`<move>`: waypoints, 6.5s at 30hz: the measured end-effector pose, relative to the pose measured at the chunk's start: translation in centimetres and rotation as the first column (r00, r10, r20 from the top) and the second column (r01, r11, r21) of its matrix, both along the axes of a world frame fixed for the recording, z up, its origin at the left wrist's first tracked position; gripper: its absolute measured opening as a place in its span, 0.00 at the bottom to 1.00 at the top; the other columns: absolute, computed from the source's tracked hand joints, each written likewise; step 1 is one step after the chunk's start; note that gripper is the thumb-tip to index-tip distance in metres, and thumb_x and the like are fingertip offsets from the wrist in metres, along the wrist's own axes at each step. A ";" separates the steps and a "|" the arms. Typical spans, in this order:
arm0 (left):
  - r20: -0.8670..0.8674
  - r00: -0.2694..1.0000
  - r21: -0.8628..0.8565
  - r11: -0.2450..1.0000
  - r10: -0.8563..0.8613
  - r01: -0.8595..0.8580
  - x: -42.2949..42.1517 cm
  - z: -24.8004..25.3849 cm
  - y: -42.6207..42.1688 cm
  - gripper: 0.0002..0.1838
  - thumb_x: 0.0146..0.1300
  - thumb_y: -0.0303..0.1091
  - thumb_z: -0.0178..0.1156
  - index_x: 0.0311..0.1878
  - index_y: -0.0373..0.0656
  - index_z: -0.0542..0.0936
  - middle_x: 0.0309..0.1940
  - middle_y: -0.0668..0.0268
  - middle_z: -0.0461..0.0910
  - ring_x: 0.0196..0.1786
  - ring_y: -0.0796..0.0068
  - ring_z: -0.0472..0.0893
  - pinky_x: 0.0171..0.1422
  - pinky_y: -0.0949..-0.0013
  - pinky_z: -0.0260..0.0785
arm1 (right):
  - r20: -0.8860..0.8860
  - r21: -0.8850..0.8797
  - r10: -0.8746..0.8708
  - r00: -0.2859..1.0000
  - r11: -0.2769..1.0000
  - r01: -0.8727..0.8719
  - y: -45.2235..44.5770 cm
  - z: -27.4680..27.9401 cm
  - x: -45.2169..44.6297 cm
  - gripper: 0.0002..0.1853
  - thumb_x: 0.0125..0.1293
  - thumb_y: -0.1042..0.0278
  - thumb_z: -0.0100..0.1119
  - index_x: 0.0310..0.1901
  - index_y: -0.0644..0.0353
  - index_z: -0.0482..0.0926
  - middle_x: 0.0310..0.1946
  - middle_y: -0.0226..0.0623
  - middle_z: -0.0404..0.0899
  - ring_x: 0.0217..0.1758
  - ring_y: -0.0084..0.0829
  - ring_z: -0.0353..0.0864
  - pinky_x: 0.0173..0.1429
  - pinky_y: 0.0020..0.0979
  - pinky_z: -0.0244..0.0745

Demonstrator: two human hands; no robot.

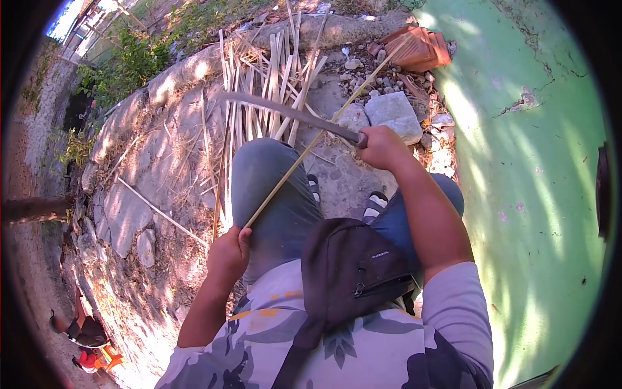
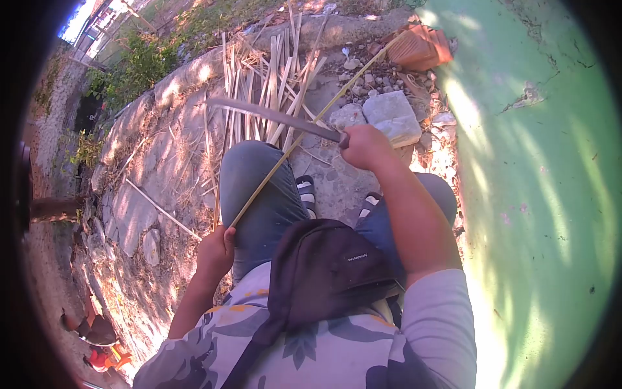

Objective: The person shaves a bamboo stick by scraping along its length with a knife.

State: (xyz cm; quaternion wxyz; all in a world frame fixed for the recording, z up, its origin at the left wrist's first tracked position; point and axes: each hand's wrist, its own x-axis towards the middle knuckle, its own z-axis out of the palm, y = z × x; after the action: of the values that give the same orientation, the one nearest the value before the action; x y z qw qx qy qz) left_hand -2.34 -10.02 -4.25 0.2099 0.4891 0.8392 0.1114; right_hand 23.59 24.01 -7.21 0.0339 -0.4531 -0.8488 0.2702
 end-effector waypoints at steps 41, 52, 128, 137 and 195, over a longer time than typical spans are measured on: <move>-0.077 0.995 0.007 0.998 -0.057 0.057 -0.8 1.2 0.5 0.28 0.81 0.58 0.50 0.37 0.40 0.75 0.24 0.46 0.79 0.31 0.36 0.81 0.35 0.40 0.70 | 0.029 0.029 0.091 0.995 0.995 -0.092 -0.6 -1.0 0.3 0.10 0.58 0.61 0.64 0.39 0.54 0.87 0.38 0.49 0.89 0.46 0.53 0.88 0.52 0.48 0.83; 0.030 0.999 0.068 0.997 -0.034 0.032 -1.5 -0.4 0.3 0.26 0.81 0.55 0.50 0.38 0.38 0.76 0.26 0.44 0.79 0.33 0.34 0.81 0.37 0.40 0.71 | -0.165 0.013 -0.104 0.981 0.994 0.108 2.3 -1.4 1.6 0.09 0.57 0.62 0.69 0.35 0.56 0.85 0.33 0.48 0.87 0.42 0.54 0.88 0.48 0.50 0.82; 0.110 0.993 -0.009 0.999 -0.038 0.039 -2.0 -0.6 0.6 0.27 0.82 0.55 0.50 0.36 0.40 0.76 0.26 0.45 0.79 0.33 0.33 0.81 0.37 0.41 0.70 | 0.001 0.270 0.324 0.946 0.911 -0.312 -2.0 5.8 2.7 0.20 0.62 0.49 0.72 0.41 0.56 0.79 0.30 0.43 0.85 0.38 0.54 0.86 0.47 0.52 0.79; 0.188 0.981 0.006 0.998 -0.055 0.055 -2.7 -1.0 0.8 0.28 0.81 0.59 0.48 0.37 0.40 0.76 0.27 0.46 0.80 0.33 0.35 0.81 0.37 0.40 0.71 | 0.065 0.237 0.312 0.948 0.918 -0.318 -3.3 6.6 3.5 0.25 0.75 0.38 0.58 0.39 0.56 0.75 0.29 0.46 0.83 0.34 0.55 0.86 0.38 0.54 0.78; 0.212 0.971 0.048 0.994 -0.107 0.098 -4.3 -1.6 1.4 0.27 0.82 0.55 0.49 0.35 0.39 0.77 0.25 0.45 0.79 0.33 0.35 0.80 0.38 0.41 0.71 | -0.047 0.090 0.080 0.996 0.993 -0.076 -2.8 5.2 3.3 0.27 0.76 0.34 0.55 0.45 0.55 0.81 0.31 0.47 0.87 0.40 0.56 0.88 0.43 0.53 0.81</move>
State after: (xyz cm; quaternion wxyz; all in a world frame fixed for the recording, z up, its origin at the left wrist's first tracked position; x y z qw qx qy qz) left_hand -6.66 -8.63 -5.80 0.2956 0.5208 0.7830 0.1683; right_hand 26.93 21.26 -2.05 0.0646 -0.4108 -0.8759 0.2448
